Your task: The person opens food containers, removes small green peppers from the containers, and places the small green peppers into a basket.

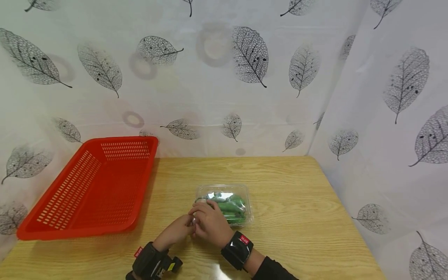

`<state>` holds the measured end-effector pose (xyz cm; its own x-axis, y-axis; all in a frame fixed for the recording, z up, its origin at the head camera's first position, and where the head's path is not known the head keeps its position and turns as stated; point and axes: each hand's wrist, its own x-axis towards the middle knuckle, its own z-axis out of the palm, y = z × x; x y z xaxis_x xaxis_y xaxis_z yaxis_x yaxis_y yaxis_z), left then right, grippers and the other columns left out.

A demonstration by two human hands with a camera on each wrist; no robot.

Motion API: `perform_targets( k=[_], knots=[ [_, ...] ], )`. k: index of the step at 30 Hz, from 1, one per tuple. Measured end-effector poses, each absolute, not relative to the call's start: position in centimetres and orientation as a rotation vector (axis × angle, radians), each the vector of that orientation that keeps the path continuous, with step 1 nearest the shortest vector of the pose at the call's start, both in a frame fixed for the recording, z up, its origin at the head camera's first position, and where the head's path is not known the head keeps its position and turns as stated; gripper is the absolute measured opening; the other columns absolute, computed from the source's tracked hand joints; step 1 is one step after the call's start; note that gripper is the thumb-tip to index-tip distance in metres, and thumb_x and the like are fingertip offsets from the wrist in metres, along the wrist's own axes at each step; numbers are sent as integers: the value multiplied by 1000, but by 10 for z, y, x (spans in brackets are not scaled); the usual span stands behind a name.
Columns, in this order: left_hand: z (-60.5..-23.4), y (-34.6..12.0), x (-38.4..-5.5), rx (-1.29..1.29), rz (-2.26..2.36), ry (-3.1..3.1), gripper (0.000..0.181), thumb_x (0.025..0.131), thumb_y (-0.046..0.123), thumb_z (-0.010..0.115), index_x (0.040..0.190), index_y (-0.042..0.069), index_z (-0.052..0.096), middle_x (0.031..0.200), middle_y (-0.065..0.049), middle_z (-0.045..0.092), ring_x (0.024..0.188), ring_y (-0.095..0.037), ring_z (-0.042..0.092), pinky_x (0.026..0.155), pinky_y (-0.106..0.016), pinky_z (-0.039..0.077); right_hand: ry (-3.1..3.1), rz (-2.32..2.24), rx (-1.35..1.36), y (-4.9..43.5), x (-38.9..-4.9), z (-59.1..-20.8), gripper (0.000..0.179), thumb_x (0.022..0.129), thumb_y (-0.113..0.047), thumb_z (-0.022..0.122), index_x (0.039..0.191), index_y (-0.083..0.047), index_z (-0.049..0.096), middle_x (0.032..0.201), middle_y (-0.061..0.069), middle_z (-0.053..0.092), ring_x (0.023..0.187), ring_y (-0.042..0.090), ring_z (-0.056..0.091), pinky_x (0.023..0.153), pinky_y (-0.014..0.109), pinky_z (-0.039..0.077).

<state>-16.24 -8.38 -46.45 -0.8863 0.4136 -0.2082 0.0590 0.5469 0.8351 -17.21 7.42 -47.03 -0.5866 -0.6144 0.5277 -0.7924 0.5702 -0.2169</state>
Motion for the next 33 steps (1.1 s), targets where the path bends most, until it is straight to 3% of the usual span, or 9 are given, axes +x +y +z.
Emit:
perform_targets(
  k=[10, 17, 22, 33],
  knots=[
    [-464, -81, -160, 357, 1317, 2409, 10, 82, 5, 51, 77, 2, 60, 67, 1, 51, 52, -12, 36, 48, -22, 27, -2375, 618, 1146, 77, -173, -470, 22, 67, -6, 73, 63, -15, 53, 104, -2, 66, 111, 19, 58, 95, 48, 43],
    [-471, -83, -162, 336, 1334, 2414, 11, 87, 8, 51, 80, 1, 58, 71, -2, 57, 61, -12, 45, 54, -24, 34, -2327, 833, 1136, 76, -180, -461, 21, 70, 1, 68, 68, -12, 52, 101, 2, 65, 111, 25, 59, 93, 48, 44],
    [-470, -88, -164, 393, 1327, 2371, 12, 84, 8, 52, 78, 1, 60, 70, -1, 57, 61, -12, 44, 54, -22, 32, -2328, 597, 1239, 77, -180, -468, 21, 67, -8, 74, 67, -14, 54, 103, 1, 65, 112, 23, 58, 94, 45, 45],
    [-471, -96, -171, 393, 1364, 2274, 15, 87, 13, 54, 92, 0, 60, 77, -3, 59, 68, -13, 47, 59, -24, 35, -2323, 553, 1231, 76, -182, -470, 22, 66, -10, 76, 73, -14, 56, 108, 2, 64, 114, 23, 57, 98, 44, 44]
  ],
)
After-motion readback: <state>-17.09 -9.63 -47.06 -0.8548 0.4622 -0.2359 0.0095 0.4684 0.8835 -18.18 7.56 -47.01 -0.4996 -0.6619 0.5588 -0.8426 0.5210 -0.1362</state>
